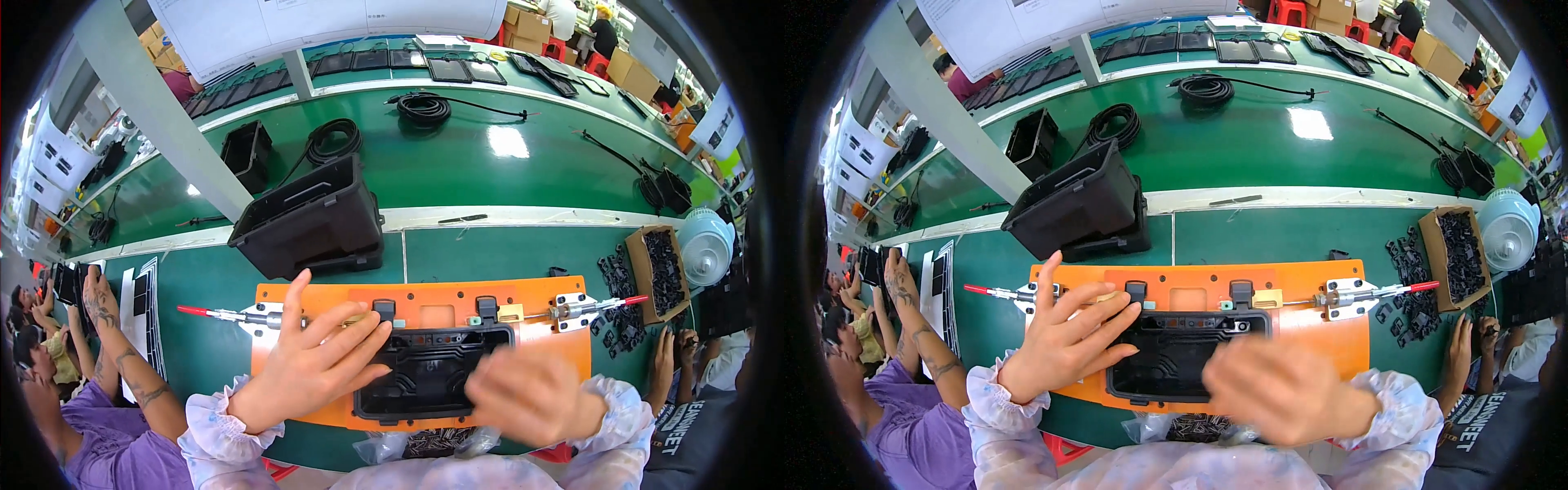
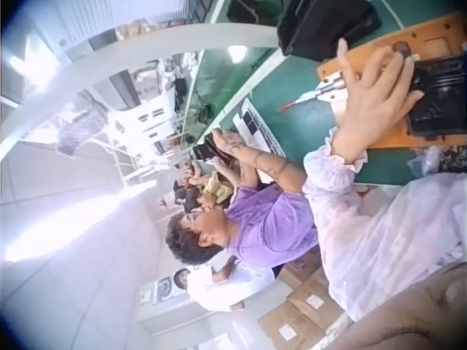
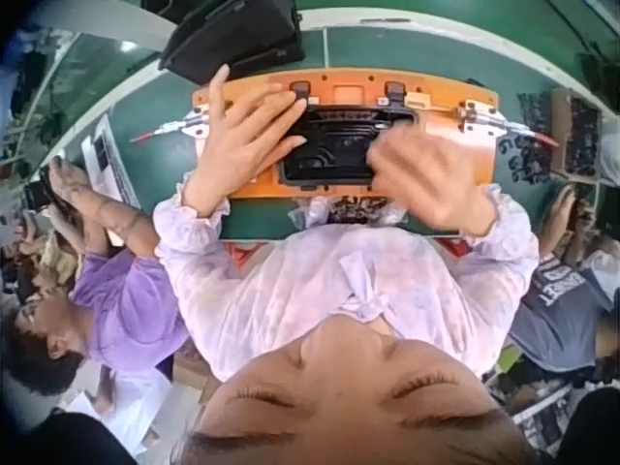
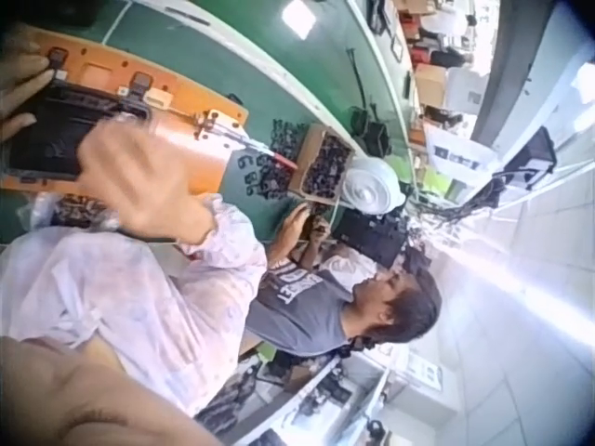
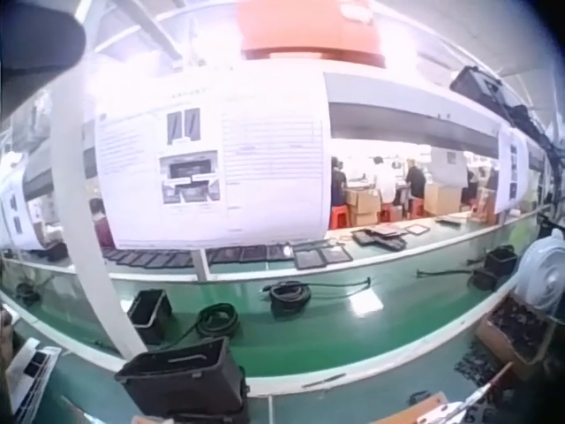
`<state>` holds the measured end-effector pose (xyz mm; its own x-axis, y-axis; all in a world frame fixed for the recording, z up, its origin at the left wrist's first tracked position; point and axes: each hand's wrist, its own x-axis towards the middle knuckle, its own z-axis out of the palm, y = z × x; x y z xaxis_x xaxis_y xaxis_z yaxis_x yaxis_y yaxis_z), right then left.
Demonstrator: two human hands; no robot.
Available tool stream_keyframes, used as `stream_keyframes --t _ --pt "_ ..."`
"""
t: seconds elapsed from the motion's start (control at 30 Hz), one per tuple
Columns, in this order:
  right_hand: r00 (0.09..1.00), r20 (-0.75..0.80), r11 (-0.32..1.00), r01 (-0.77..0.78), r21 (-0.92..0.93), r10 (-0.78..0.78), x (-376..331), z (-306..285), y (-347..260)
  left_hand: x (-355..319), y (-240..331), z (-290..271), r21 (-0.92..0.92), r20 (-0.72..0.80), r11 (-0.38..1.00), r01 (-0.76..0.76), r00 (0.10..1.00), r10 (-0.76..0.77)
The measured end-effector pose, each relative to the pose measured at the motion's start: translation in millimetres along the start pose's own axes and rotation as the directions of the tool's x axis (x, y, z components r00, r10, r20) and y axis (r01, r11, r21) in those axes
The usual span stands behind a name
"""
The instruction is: The person places a black box into an orange fixture, inserts small metal components into the side slots, and secures them by pulling a lever. They then remove the box from the jig and repeat the process with another black box.
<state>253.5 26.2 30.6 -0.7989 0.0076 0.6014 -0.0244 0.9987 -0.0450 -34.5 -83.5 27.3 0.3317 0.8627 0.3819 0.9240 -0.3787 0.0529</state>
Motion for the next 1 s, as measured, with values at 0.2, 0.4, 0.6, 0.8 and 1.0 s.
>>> stream_keyframes --t 0.2,0.4,0.6,0.8,1.0 --pt "0.855 0.463 0.799 -0.1 0.593 -0.236 2 13 -56 12 -4 -4 0.005 0.017 0.993 -0.121 0.993 0.121" --pt "0.899 0.362 0.943 0.136 0.305 -0.246 -14 52 -66 34 -29 9 -0.357 -0.021 0.929 0.098 0.993 -0.113" --pt "0.813 0.536 0.957 0.08 0.279 -0.225 -21 48 -70 41 -29 4 -0.402 0.17 0.902 0.156 0.981 -0.094" --pt "0.831 0.538 0.978 0.031 0.204 -0.139 -27 52 -71 45 -24 -3 -0.377 0.186 0.911 0.166 0.977 -0.102" --pt "0.818 0.558 0.942 -0.061 0.329 -0.142 -27 58 -71 50 -32 -4 -0.475 0.321 0.835 0.277 0.938 -0.129"
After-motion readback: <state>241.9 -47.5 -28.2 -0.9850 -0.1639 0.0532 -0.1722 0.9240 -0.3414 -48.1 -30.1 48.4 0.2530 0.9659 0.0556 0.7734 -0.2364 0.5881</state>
